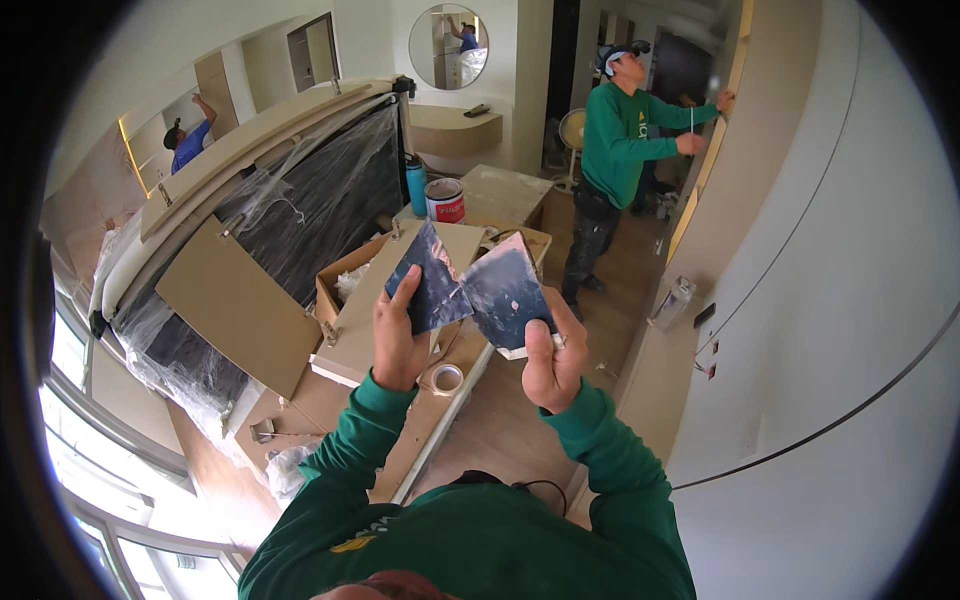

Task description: The person cleans the edges of a cabinet door using a scraper and attaches masking tape to the corners.

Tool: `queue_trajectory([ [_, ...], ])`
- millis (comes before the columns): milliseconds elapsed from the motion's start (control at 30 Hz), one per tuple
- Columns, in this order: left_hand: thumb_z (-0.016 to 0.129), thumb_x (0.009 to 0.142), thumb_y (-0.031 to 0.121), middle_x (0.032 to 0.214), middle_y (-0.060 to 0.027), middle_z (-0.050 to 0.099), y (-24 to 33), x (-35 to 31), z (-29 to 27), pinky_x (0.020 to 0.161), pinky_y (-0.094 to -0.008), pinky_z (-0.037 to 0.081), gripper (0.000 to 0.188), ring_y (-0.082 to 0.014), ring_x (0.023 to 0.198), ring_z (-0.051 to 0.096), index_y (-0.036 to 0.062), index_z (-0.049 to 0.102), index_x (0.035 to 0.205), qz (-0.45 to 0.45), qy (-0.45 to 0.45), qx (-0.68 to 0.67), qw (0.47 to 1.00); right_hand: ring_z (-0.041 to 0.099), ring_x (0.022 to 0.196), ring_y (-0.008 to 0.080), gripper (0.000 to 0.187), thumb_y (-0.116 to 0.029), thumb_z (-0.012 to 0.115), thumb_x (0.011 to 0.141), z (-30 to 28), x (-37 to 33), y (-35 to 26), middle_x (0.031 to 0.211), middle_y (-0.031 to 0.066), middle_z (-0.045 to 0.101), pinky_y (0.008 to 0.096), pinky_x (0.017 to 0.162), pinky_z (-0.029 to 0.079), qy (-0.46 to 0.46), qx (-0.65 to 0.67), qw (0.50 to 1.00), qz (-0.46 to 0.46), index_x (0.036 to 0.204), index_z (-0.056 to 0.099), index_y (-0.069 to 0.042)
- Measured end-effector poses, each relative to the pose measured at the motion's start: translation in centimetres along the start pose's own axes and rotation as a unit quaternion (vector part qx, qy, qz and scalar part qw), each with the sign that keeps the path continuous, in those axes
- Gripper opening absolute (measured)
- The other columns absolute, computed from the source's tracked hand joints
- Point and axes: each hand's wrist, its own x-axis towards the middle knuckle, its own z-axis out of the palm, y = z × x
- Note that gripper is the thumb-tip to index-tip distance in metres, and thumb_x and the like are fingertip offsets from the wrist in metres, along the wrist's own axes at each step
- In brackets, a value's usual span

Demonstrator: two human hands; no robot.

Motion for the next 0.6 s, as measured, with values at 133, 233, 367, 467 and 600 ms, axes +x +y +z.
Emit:
queue_trajectory([
  [133, 0.070, 0.096, 0.013, 0.111, -0.0063, 0.067, -0.3, 0.9, -0.3, 0.082, -0.0305, 0.059, 0.033, -0.0152, 0.094, 0.069, 0.0021, 0.058, 0.124, 0.003, -0.010, -0.006, 1.000, 0.059, 0.108, 0.0163, 0.046, -0.022, 0.048, 0.107, 0.4, 0.5, -0.4, 0.121, 0.0126, 0.064, 0.0296, 0.096, 0.046, -0.007, -0.019, 1.000, 0.004, 0.138, 0.050, 0.011],
  [233, 0.070, 0.096, 0.012, 0.109, -0.0060, 0.067, -0.7, 1.2, 0.0, 0.082, -0.0297, 0.058, 0.031, -0.0141, 0.093, 0.068, 0.0015, 0.059, 0.123, 0.005, -0.020, -0.006, 1.000, 0.058, 0.105, 0.0155, 0.042, -0.019, 0.047, 0.107, 0.1, 0.8, -0.8, 0.117, 0.0115, 0.065, 0.0284, 0.093, 0.046, -0.013, -0.049, 0.999, -0.002, 0.135, 0.053, 0.011],
  [367, 0.071, 0.096, 0.012, 0.106, -0.0065, 0.068, -1.2, 1.5, 0.6, 0.081, -0.0287, 0.057, 0.029, -0.0132, 0.090, 0.067, -0.0003, 0.060, 0.120, 0.022, -0.028, 0.002, 0.999, 0.058, 0.101, 0.0147, 0.039, -0.015, 0.046, 0.105, -0.3, 1.6, -1.6, 0.113, 0.0114, 0.066, 0.0278, 0.091, 0.047, -0.021, -0.086, 0.996, -0.008, 0.132, 0.054, 0.011],
  [467, 0.072, 0.096, 0.013, 0.105, -0.0072, 0.068, -1.7, 1.2, 1.5, 0.080, -0.0285, 0.057, 0.028, -0.0133, 0.087, 0.067, -0.0014, 0.061, 0.117, 0.022, -0.032, 0.001, 0.999, 0.059, 0.099, 0.0149, 0.037, -0.013, 0.045, 0.104, -0.8, 1.8, -2.3, 0.111, 0.0115, 0.066, 0.0280, 0.090, 0.047, -0.017, -0.095, 0.995, 0.006, 0.132, 0.055, 0.010],
  [600, 0.072, 0.096, 0.013, 0.103, -0.0071, 0.068, -2.6, 0.8, 2.2, 0.079, -0.0285, 0.056, 0.027, -0.0135, 0.085, 0.067, -0.0029, 0.061, 0.115, 0.039, -0.027, 0.020, 0.999, 0.060, 0.099, 0.0150, 0.036, -0.010, 0.045, 0.104, -1.4, 2.0, -2.7, 0.111, 0.0113, 0.066, 0.0284, 0.091, 0.047, -0.018, -0.122, 0.992, 0.009, 0.133, 0.055, 0.009],
])
